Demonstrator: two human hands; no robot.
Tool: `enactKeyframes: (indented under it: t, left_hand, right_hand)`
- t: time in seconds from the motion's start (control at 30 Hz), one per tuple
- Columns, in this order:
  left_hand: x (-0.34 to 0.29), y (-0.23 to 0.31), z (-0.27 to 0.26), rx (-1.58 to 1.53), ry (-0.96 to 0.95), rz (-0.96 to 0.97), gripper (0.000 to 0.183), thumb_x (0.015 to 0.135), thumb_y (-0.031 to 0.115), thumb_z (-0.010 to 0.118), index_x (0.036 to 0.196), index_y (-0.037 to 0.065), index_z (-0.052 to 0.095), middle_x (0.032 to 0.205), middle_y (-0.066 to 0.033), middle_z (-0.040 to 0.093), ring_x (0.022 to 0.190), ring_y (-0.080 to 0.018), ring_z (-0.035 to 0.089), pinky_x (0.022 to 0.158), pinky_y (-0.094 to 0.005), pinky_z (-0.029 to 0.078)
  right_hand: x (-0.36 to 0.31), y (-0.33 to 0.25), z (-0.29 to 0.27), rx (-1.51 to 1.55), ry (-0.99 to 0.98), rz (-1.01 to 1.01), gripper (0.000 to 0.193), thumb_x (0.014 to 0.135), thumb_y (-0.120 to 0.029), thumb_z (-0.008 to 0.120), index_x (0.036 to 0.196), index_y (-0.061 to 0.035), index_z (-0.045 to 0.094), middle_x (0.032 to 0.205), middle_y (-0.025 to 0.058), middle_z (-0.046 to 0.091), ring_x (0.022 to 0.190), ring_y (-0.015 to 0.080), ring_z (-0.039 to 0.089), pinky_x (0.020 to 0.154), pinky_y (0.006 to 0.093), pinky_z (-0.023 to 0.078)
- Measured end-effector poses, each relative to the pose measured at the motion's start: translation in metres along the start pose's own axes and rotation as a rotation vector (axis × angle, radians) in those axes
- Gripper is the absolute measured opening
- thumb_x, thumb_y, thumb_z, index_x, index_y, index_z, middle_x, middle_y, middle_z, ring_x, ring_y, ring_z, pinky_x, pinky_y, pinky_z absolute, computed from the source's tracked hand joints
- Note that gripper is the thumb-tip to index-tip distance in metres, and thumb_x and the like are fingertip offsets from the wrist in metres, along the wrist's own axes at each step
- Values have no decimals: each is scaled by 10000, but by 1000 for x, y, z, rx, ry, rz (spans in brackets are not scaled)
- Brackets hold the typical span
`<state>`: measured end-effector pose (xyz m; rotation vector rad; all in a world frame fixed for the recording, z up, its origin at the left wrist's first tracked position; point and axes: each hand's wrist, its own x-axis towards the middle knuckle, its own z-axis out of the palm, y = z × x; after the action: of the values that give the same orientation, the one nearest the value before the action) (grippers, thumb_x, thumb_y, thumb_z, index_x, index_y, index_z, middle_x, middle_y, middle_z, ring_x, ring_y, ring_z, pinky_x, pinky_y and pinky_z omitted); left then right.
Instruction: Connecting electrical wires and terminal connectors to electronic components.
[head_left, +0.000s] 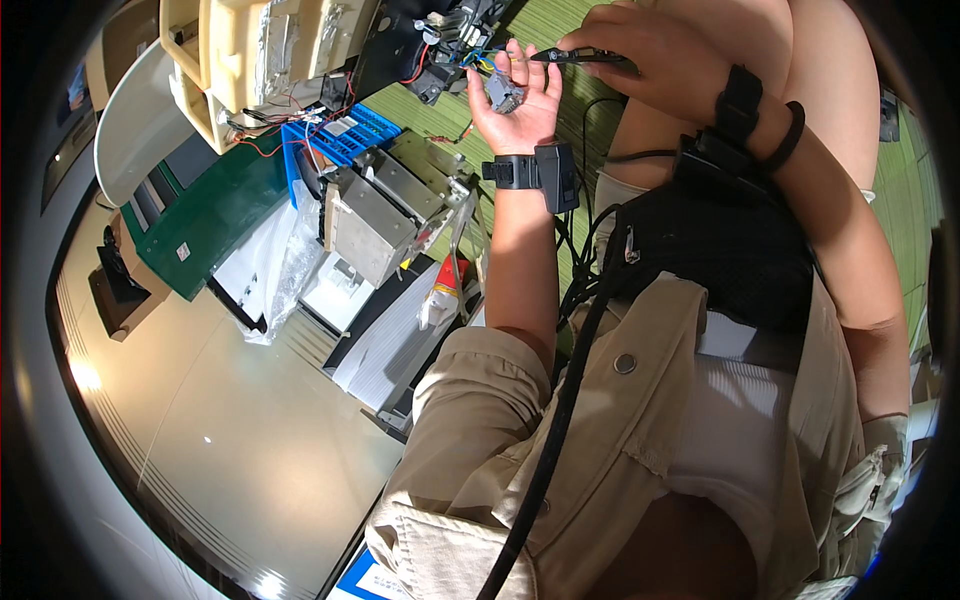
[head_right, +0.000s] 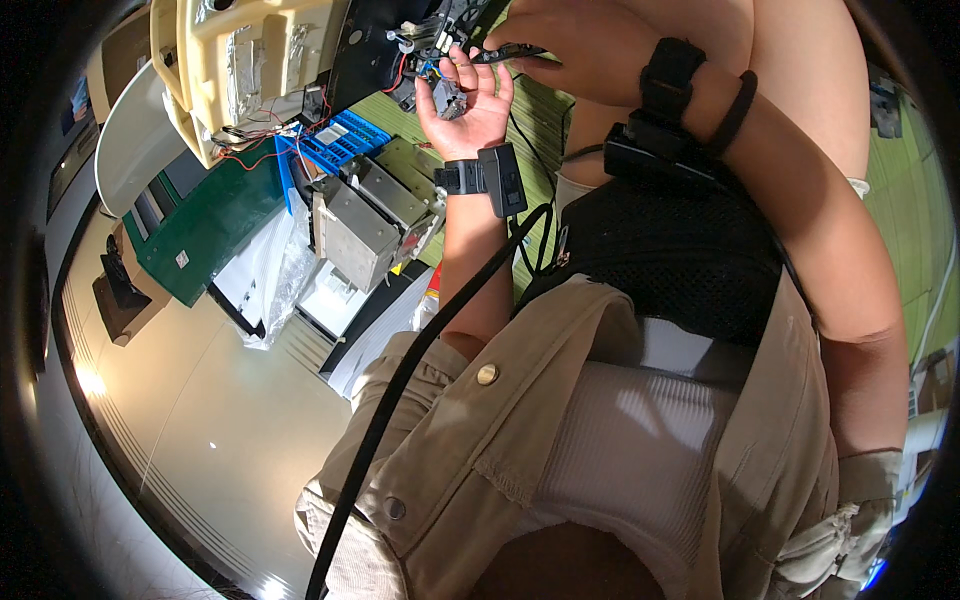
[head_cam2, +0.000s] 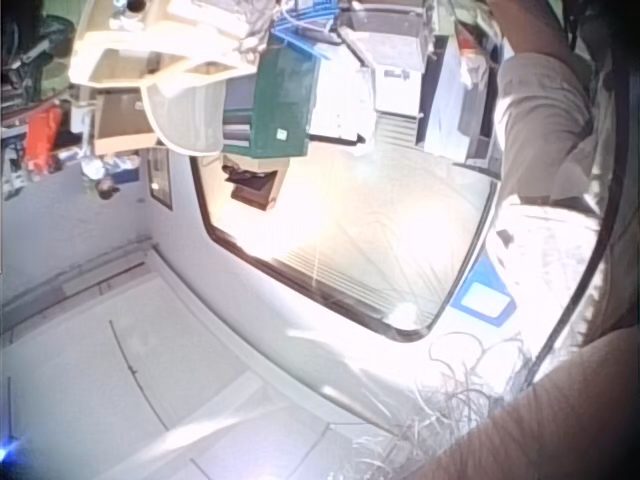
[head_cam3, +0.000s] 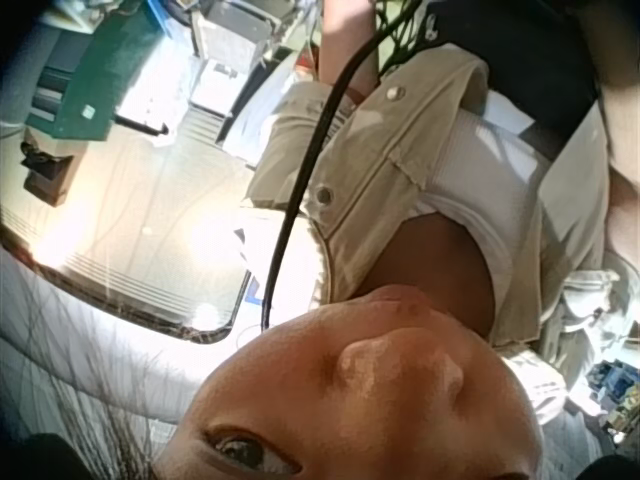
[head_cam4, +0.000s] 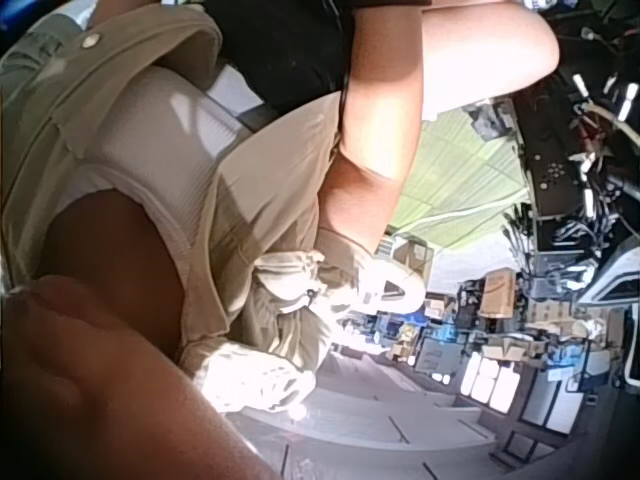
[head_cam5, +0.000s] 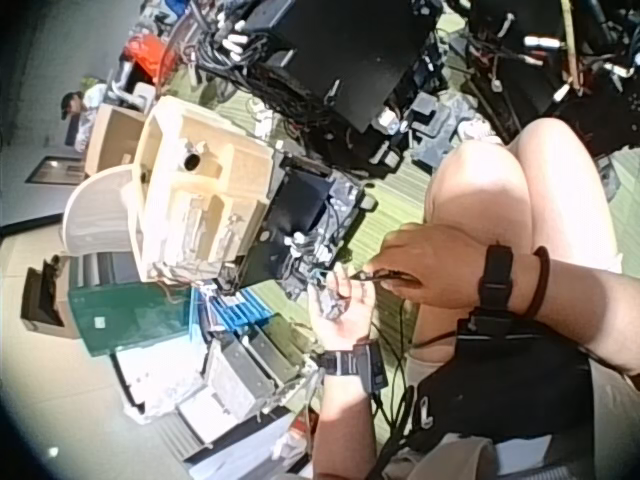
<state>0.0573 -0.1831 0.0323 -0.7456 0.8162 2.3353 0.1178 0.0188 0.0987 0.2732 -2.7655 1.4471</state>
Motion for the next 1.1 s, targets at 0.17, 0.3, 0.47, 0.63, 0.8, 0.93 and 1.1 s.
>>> enactKeyframes:
  t: [0.17,0.3,0.47,0.63,0.8,0.93,1.1]
  left_hand:
    - [0,-1,1,5,10,-4,313,799,440,513,872,145,587,976,-18,633,973,-213,534,872,-464,362]
    - [-1,0,0,16,8,-4,315,800,443,510,871,146,587,972,-18,633,951,-208,542,867,-459,369]
    - [0,-1,-1,11,13,-11,324,799,445,512,867,138,589,969,-20,633,936,-206,545,863,-459,372]
    - [0,1,-4,28,-2,-16,336,789,444,522,851,122,597,969,-26,632,912,-208,548,869,-459,368]
    - [2,-1,-4,23,-5,-16,338,787,444,524,849,121,598,971,-26,632,898,-207,553,876,-459,365]
    - [1,0,-4,27,-1,-13,337,786,444,526,846,121,598,972,-27,632,894,-206,555,877,-459,365]
    - [0,0,-3,11,2,-24,357,802,460,510,843,115,592,974,-34,625,884,-211,561,854,-437,394]
  right_hand:
    - [0,1,0,2,-7,2,255,764,-166,566,997,-65,580,877,100,553,845,266,529,752,368,437]
    - [1,2,1,16,-10,-2,254,766,-164,564,998,-61,579,872,105,549,841,271,528,748,371,436]
    - [0,3,2,13,-8,-6,252,767,-161,561,995,-56,578,864,108,545,838,274,525,741,373,435]
    - [2,-2,-3,49,-32,59,247,755,-155,569,978,-48,576,843,121,548,817,284,530,734,382,432]
    - [0,1,0,42,39,-6,247,748,-146,573,971,-42,572,838,124,550,811,288,533,727,385,431]
    - [0,0,0,54,44,-10,248,744,-140,576,971,-42,569,840,122,549,814,289,532,728,384,431]
    - [-1,1,0,54,51,-13,246,742,-134,578,970,-43,568,838,121,548,812,289,532,723,384,432]
